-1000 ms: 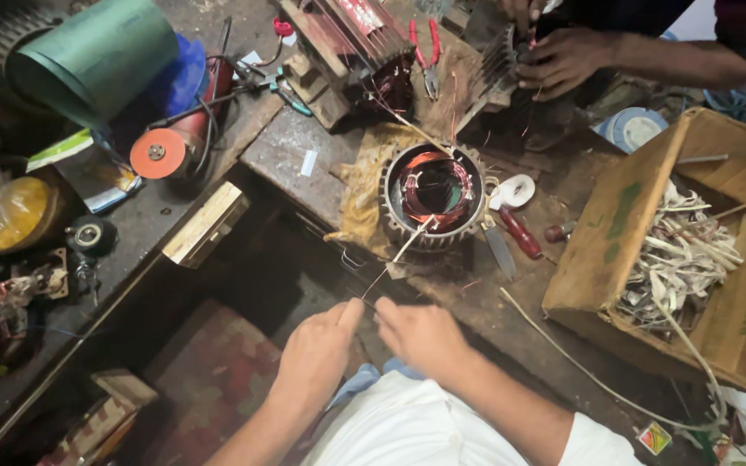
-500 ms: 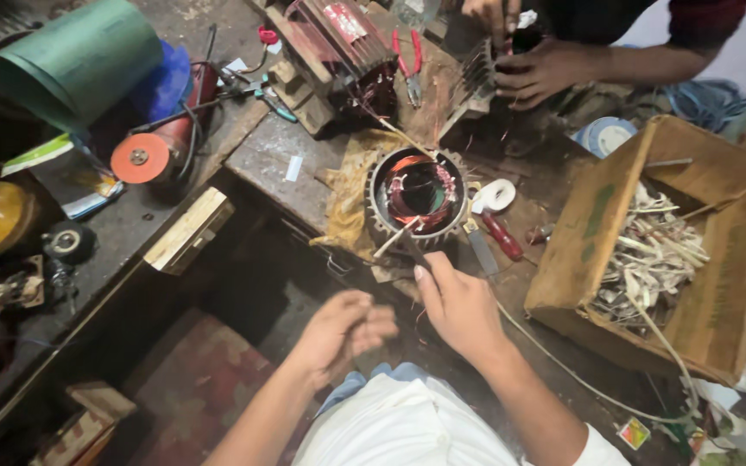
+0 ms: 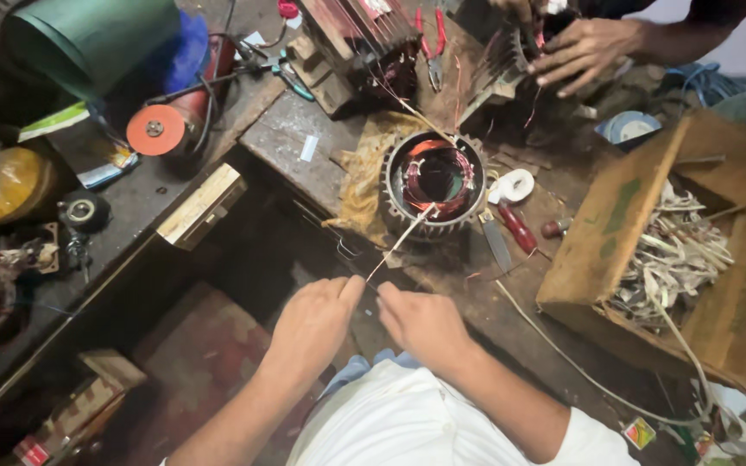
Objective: The person works on an electric motor stator, using pliers to adjust copper windings and a wooden stick to push insulation into the slots. They also retrieve and cut strips of insulating material from a cardboard box.
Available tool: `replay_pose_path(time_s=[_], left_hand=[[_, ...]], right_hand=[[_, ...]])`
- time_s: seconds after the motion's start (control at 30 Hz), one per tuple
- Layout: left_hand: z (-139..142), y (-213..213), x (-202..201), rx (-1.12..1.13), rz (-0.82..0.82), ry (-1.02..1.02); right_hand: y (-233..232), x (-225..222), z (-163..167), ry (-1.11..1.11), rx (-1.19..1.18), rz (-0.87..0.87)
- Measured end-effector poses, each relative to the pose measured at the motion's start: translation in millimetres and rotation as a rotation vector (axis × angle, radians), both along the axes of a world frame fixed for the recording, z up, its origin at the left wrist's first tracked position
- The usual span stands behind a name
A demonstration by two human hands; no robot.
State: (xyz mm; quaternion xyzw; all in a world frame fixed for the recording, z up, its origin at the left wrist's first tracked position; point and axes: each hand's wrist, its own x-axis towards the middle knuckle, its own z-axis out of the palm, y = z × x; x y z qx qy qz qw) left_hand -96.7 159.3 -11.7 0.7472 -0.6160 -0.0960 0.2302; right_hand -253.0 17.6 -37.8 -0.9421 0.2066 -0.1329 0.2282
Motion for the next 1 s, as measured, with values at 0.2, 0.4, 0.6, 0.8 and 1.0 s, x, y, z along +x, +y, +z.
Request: replay_pose_path(time_s=[0.2, 0.4, 0.6, 0.8, 1.0], left_hand=[[-12, -13, -12, 0.063, 0.066, -0.061], [-4, -18, -8, 0.18, 0.17, 0.643], [0, 1, -9, -0.026, 0.106, 0.138], [-4, -1, -6, -0.011, 0.053, 0.085], [-5, -5, -13, 0.02, 0.058, -0.006]], right_hand=[[-3, 8, -11, 0.027, -0.014, -0.072], [-6, 0, 14, -0.019, 0.004, -0.19], [1, 12, 14, 0.095, -0.194, -0.021], [-4, 6, -6, 0.007, -0.138, -0.035], [-3, 9, -9, 0.052, -0.131, -0.096]])
